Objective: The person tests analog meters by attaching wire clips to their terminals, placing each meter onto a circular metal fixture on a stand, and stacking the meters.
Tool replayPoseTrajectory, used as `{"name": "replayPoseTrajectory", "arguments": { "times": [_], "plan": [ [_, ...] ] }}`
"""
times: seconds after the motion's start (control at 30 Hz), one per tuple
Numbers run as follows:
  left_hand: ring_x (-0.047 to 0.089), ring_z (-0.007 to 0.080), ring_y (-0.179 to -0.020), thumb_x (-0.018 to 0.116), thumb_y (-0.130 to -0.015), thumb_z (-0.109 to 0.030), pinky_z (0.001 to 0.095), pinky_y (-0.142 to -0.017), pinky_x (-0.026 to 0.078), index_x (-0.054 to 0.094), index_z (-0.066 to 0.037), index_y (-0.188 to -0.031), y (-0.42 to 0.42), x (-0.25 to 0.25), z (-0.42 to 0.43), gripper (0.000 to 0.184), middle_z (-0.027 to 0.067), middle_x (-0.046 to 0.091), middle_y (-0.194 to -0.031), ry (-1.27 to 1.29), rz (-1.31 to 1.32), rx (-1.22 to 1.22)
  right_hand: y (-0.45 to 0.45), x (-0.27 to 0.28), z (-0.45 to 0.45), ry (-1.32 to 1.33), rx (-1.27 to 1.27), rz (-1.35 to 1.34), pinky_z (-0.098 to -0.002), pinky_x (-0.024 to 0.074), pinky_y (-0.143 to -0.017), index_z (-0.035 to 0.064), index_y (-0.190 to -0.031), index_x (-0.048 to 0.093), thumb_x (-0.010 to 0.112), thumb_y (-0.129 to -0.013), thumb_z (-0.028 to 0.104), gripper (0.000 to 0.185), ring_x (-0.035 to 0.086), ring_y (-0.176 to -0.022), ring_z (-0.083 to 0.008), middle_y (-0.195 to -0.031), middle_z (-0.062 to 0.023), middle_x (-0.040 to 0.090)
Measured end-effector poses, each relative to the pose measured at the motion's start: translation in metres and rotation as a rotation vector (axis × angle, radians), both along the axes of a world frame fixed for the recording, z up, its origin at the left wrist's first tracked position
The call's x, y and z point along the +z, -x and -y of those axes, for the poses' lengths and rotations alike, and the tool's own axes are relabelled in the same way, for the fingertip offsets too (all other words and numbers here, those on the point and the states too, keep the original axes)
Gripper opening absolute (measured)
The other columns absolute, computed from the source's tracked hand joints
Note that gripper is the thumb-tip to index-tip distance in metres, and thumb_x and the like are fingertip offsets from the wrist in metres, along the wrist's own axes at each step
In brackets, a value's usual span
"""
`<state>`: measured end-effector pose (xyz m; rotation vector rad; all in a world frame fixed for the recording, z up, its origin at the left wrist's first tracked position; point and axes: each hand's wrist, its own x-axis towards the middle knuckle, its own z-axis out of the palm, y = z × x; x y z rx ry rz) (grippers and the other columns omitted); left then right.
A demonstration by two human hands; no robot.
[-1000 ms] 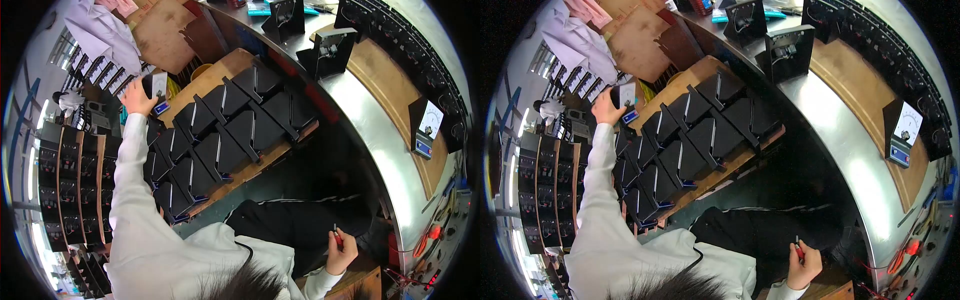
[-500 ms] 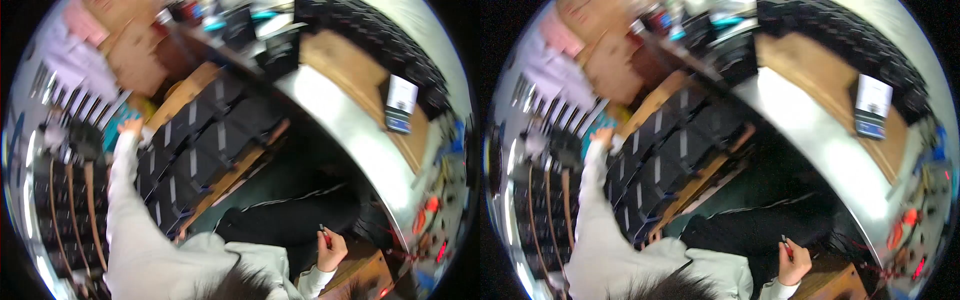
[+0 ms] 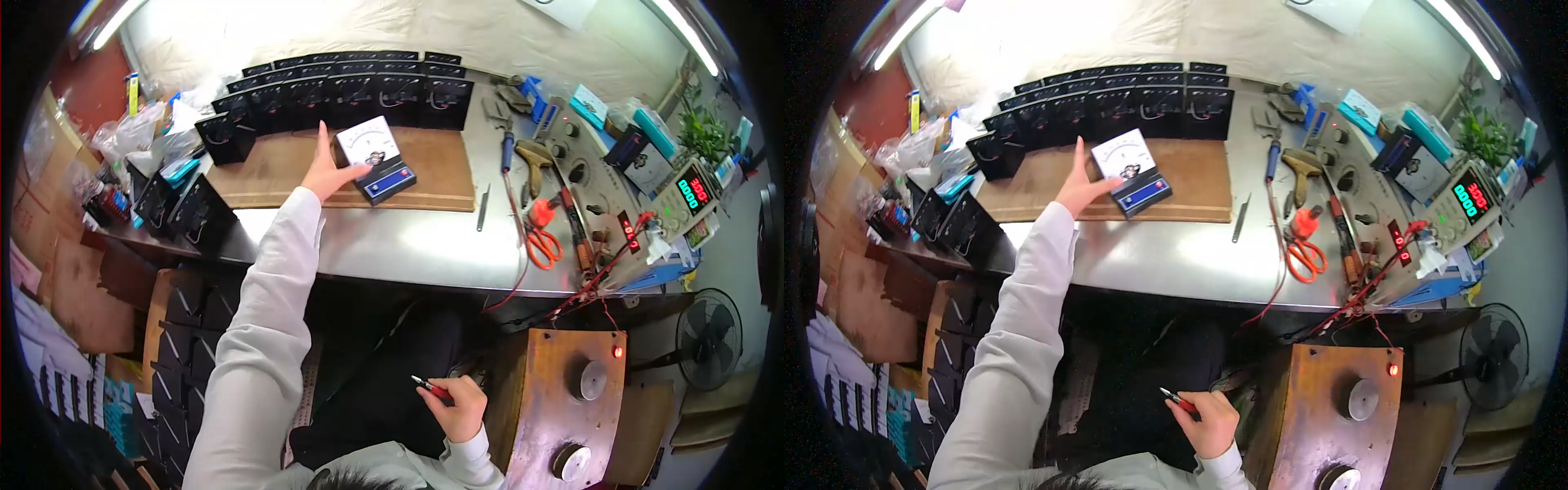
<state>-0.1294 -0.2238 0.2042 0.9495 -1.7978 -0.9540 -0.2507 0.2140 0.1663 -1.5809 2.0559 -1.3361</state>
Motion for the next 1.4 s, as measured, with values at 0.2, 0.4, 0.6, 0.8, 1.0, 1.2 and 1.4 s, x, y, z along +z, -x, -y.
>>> {"name": "replayPoseTrajectory", "arguments": {
  "times": [0.2,0.4,0.6,0.8,1.0,1.2,1.4],
  "plan": [
    [0.05,0.031,-0.134,0.089,-0.069,-0.009,0.0407,-0.115,0.039,0.021,-0.009,-0.16,0.013,0.013,-0.088,0.114,0.0209,0.052,-0.141,0.079,-0.032,-0.129,0.015,-0.021,-0.031,-0.121,-0.212,0.107,-0.0315,0.0537,-0.063,0.0029,-0.087,0.074,0.087,-0.073,0.007,0.02,0.067,-0.068,-0.0236,-0.077,-0.0099,0.069],
    [0.039,0.0258,-0.143,0.083,-0.075,-0.002,0.0405,-0.117,0.033,0.015,-0.011,-0.162,0.004,-0.001,-0.163,0.111,0.015,0.04,-0.151,-0.051,-0.044,-0.546,0.007,-0.002,0.006,0.035,-0.189,0.236,-0.0293,0.0498,-0.059,-0.0005,-0.089,0.067,0.085,-0.076,0.001,0.022,0.064,-0.063,-0.0231,-0.075,-0.0115,0.063],
    [0.045,0.0248,-0.138,0.078,-0.078,0.008,0.0393,-0.115,0.037,0.01,-0.013,-0.163,0.007,0.0,-0.172,0.11,0.0149,0.043,-0.148,-0.114,-0.095,-0.562,0.006,0.03,0.077,0.226,-0.023,0.076,-0.0327,0.0472,-0.056,0.0018,-0.084,0.062,0.082,-0.075,-0.002,0.022,0.059,-0.061,-0.0288,-0.071,-0.0112,0.057],
    [0.045,0.0254,-0.137,0.078,-0.079,0.007,0.0394,-0.115,0.036,0.008,-0.011,-0.163,0.004,-0.004,-0.167,0.111,0.0169,0.044,-0.149,-0.061,-0.043,-0.55,-0.007,0.031,0.094,0.181,-0.058,0.022,-0.0321,0.0483,-0.058,0.0021,-0.084,0.061,0.083,-0.075,-0.002,0.024,0.06,-0.064,-0.0276,-0.074,-0.0112,0.059],
    [0.045,0.0258,-0.137,0.079,-0.078,0.003,0.0389,-0.115,0.035,0.007,-0.009,-0.163,0.004,-0.003,-0.168,0.113,0.0171,0.045,-0.149,0.021,0.03,-0.514,-0.001,0.019,0.066,0.231,-0.222,0.808,-0.0214,0.05,-0.068,0.0032,-0.095,0.064,0.081,-0.083,-0.004,0.023,0.061,-0.078,-0.0061,-0.093,-0.0012,0.066],
    [0.044,0.0255,-0.139,0.072,-0.079,0.012,0.0398,-0.117,0.034,0.006,-0.012,-0.164,0.006,0.003,-0.172,0.111,0.0163,0.042,-0.151,-0.115,-0.083,-0.575,0.038,0.026,0.069,0.233,-0.193,0.152,-0.0279,0.044,-0.055,-0.001,-0.08,0.063,0.085,-0.077,-0.003,0.022,0.055,-0.061,-0.0133,-0.072,-0.0081,0.062],
    [0.041,0.0253,-0.142,0.071,-0.079,0.013,0.0408,-0.118,0.033,0.003,-0.014,-0.164,0.006,0.004,-0.171,0.112,0.017,0.038,-0.154,-0.145,-0.092,-0.607,0.028,0.031,0.09,0.175,-0.249,0.153,-0.0295,0.0444,-0.054,-0.0019,-0.078,0.061,0.085,-0.077,0.001,0.025,0.056,-0.058,-0.0195,-0.069,-0.0101,0.059]
  ]
}}
